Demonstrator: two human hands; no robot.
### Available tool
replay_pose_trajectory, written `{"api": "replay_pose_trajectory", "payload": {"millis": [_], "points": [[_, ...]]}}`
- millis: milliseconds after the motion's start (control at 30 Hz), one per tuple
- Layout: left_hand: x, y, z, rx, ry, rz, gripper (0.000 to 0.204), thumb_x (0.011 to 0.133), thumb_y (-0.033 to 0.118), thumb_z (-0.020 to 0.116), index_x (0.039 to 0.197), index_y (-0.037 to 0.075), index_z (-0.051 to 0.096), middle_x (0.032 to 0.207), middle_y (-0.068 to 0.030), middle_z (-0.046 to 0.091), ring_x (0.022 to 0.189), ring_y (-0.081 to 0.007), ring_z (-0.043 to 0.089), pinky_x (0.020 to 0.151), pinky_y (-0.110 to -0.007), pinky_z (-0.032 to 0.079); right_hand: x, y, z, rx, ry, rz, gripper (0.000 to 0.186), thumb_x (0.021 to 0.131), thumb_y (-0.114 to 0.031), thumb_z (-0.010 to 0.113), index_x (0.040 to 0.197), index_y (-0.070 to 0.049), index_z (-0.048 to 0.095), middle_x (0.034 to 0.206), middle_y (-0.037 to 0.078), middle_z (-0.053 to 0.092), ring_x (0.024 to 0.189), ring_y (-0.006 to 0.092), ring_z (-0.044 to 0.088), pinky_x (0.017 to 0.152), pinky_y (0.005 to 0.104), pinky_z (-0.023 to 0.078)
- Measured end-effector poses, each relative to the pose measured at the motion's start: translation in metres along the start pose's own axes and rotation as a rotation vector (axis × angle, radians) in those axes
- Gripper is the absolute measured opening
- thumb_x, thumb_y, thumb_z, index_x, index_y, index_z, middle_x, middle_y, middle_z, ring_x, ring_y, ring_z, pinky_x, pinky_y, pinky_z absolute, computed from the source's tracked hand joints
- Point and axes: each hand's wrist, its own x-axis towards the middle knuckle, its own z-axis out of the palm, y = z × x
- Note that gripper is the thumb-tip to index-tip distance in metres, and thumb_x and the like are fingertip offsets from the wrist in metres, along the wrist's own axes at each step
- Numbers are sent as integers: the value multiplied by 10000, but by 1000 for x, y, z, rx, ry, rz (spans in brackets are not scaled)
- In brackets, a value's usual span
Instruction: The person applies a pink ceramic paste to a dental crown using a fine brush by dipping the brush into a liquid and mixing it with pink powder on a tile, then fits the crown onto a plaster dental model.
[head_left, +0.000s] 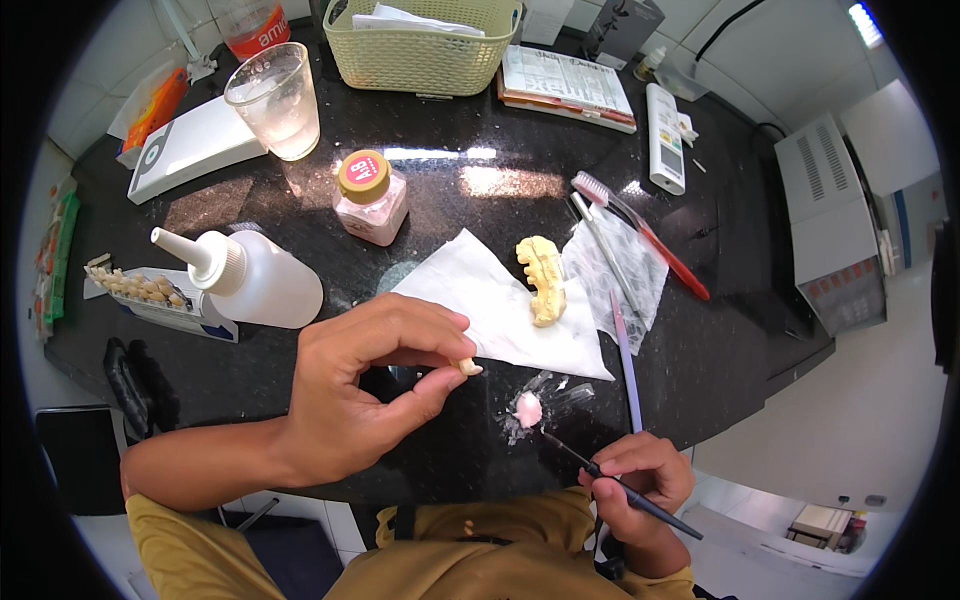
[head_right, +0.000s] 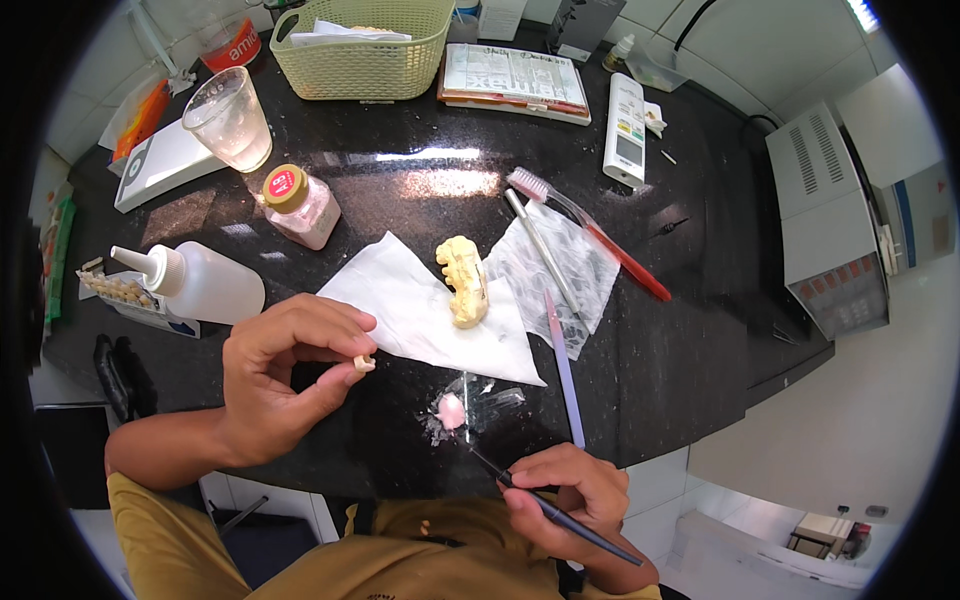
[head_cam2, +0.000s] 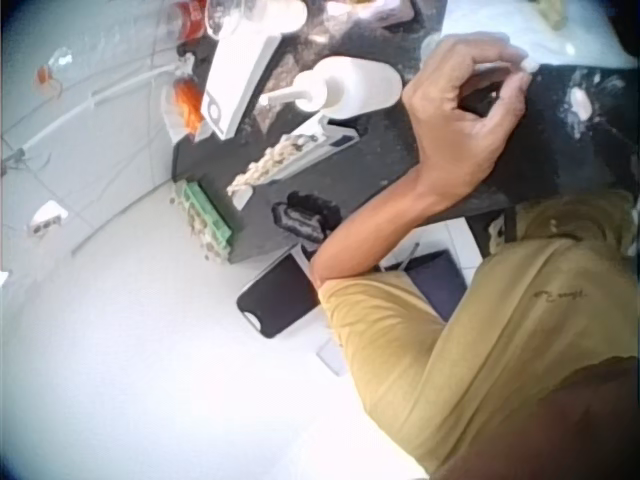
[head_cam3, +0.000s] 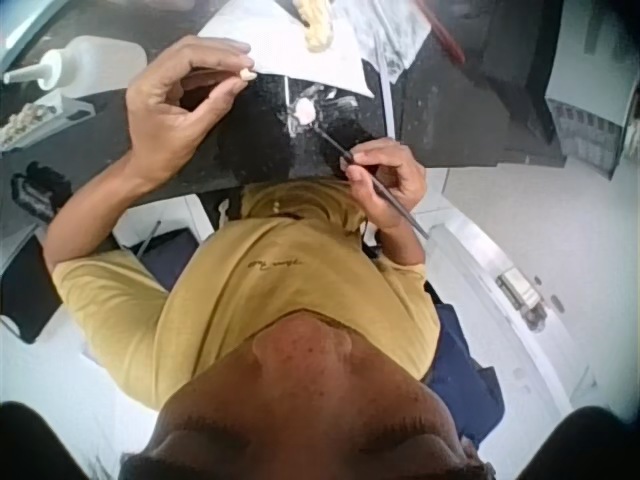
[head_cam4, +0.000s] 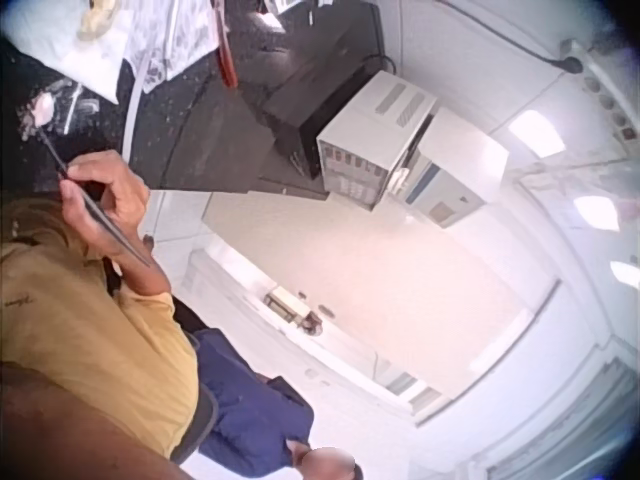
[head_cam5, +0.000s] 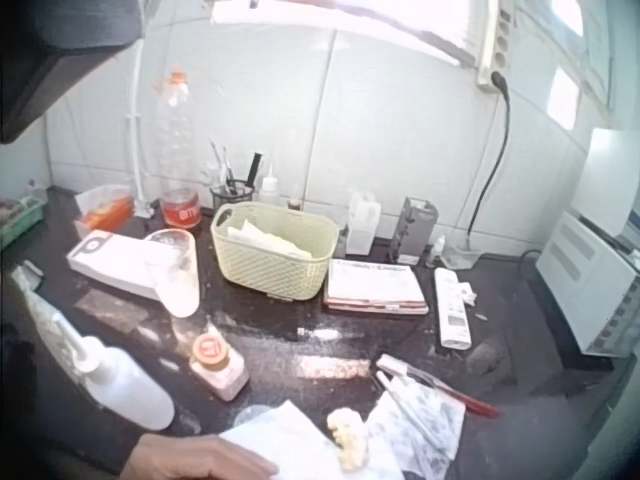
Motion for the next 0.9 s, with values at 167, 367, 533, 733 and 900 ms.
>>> {"api": "replay_pose_trajectory", "payload": {"millis": [167,367,533,733,900], "points": [[0,3,1,109,-6,113,222,739,-102,693,940,-7,681,956,-118,686,1003,-252,657,794,-300,569,0,2,14,-75,16,-217,210,741,8,760,920,5,651,814,146,661,656,206,680,561,248,540],[4,3,0,278,-22,282,246,676,-74,744,895,25,696,891,-75,710,931,-253,686,772,-330,548,7,5,45,-59,113,-395,288,710,-18,773,925,-22,582,837,144,656,648,215,672,561,271,558],[2,7,3,330,-23,331,236,660,-55,766,871,32,703,885,-75,708,917,-246,691,759,-323,550,10,6,47,-96,97,-423,292,697,-10,778,914,-28,583,811,135,662,645,216,678,554,271,568],[3,6,2,332,-23,348,225,664,-39,768,866,37,706,885,-77,709,907,-247,694,756,-326,550,11,6,49,-117,111,-426,296,688,-7,781,912,-33,590,784,118,662,631,205,677,539,268,569],[3,5,2,331,-28,342,226,665,-38,768,868,39,707,886,-78,711,909,-249,694,757,-330,550,13,4,46,-189,11,-431,293,770,-22,731,958,-21,506,848,126,610,681,184,661,618,285,596]]}}
